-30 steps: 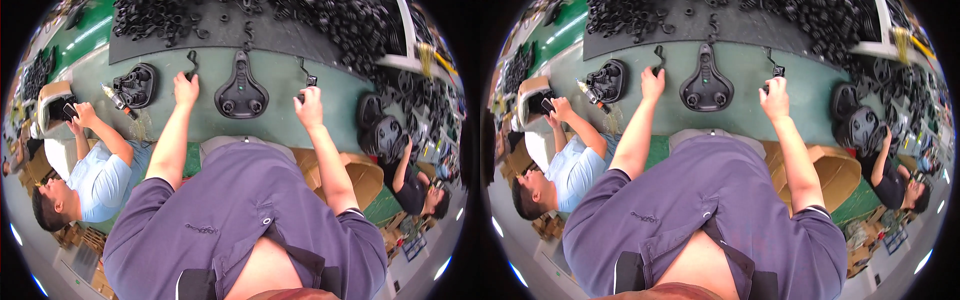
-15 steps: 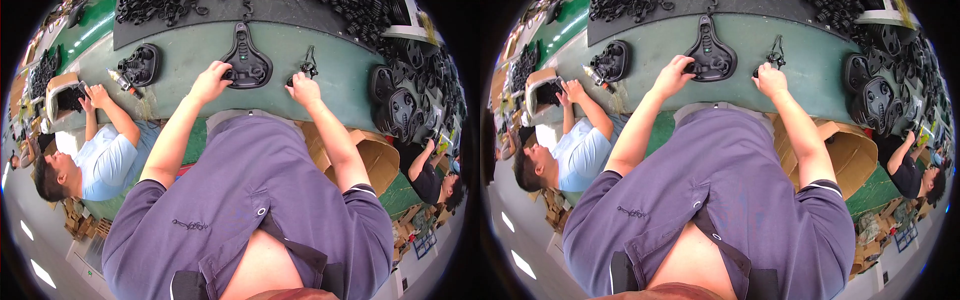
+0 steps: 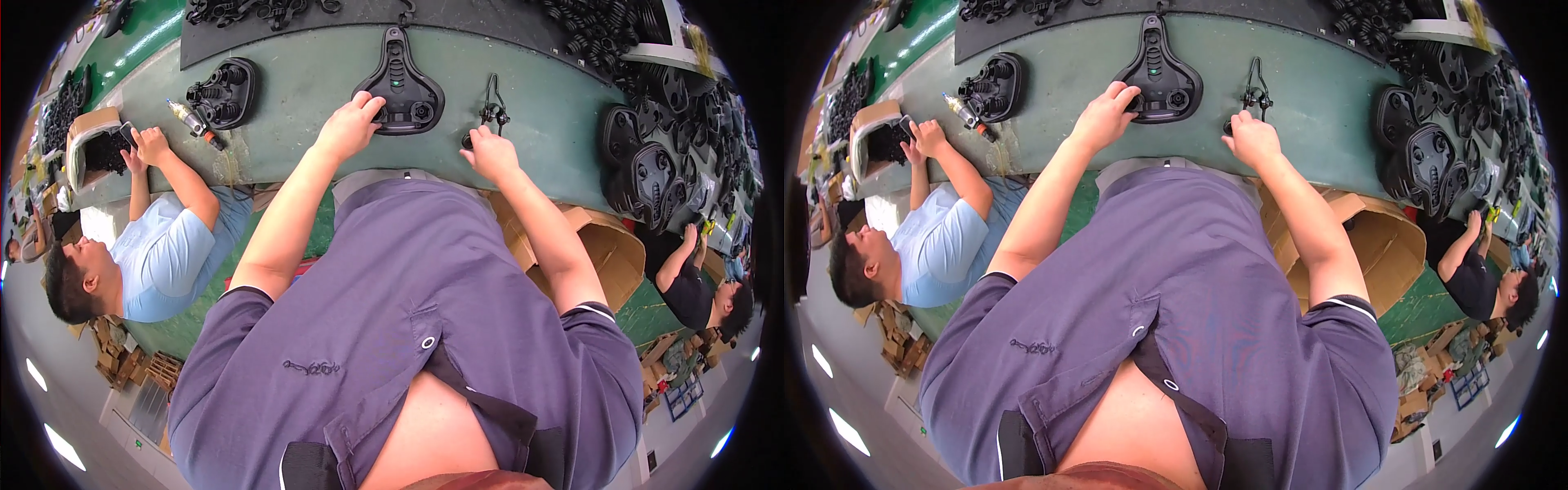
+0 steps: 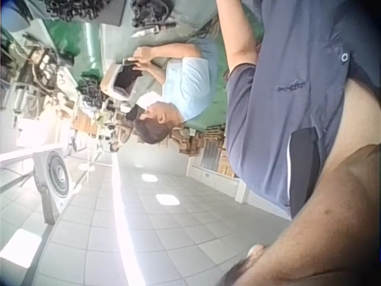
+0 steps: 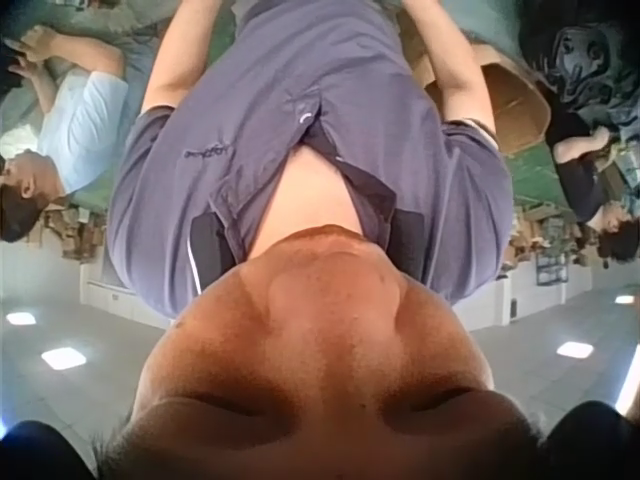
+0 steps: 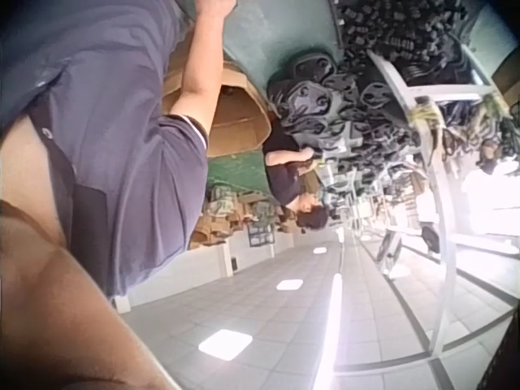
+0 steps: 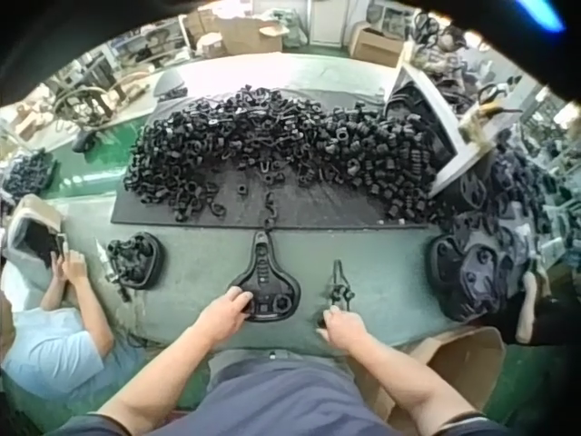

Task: Assembling bicycle seats by attaching parts and using a pneumatic screwdriver to fasten components.

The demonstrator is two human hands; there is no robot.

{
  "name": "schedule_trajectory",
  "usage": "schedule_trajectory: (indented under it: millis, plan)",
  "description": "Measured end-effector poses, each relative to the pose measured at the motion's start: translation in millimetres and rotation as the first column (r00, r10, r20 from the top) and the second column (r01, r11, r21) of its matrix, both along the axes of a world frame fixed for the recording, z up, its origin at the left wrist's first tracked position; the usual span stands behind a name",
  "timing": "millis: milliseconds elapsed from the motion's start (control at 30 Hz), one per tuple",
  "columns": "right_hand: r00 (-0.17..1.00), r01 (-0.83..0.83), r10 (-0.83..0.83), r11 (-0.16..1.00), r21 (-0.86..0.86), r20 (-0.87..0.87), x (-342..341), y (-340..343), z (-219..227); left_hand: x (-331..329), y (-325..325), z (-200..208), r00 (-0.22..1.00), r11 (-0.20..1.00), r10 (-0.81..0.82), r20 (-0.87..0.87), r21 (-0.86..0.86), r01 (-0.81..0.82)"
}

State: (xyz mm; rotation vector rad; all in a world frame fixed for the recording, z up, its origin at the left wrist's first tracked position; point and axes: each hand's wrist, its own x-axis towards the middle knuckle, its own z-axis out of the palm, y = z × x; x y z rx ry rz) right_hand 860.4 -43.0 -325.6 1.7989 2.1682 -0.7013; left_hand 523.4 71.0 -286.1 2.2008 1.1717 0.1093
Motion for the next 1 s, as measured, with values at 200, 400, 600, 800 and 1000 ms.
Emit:
schedule_trajectory:
  millis: [200,400,600,800,1000]
  plan:
    - [0.881,0.342,-0.461,0.773,0.534,0.103,-12,19,24,-6,-2,2,0.998,0.998,0.047,0.052,-0.04,-0.045]
    - [0.709,0.704,-0.701,0.701,0.11,-0.07,-4,66,-12,-3,10,-2,0.997,0.998,0.032,0.07,-0.058,-0.028]
    - [-0.149,0.372,-0.868,0.394,-0.84,-0.474,-46,162,83,-15,8,-9,0.964,0.978,0.136,0.228,-0.188,-0.094]
    - [0.734,0.434,-0.535,0.843,-0.317,-0.419,-101,217,65,-12,21,-13,0.951,0.932,0.196,0.238,-0.346,-0.105]
    - [0.879,0.434,-0.427,0.901,-0.014,-0.211,-153,174,40,-7,20,-12,0.934,0.919,0.28,0.223,-0.343,-0.194]
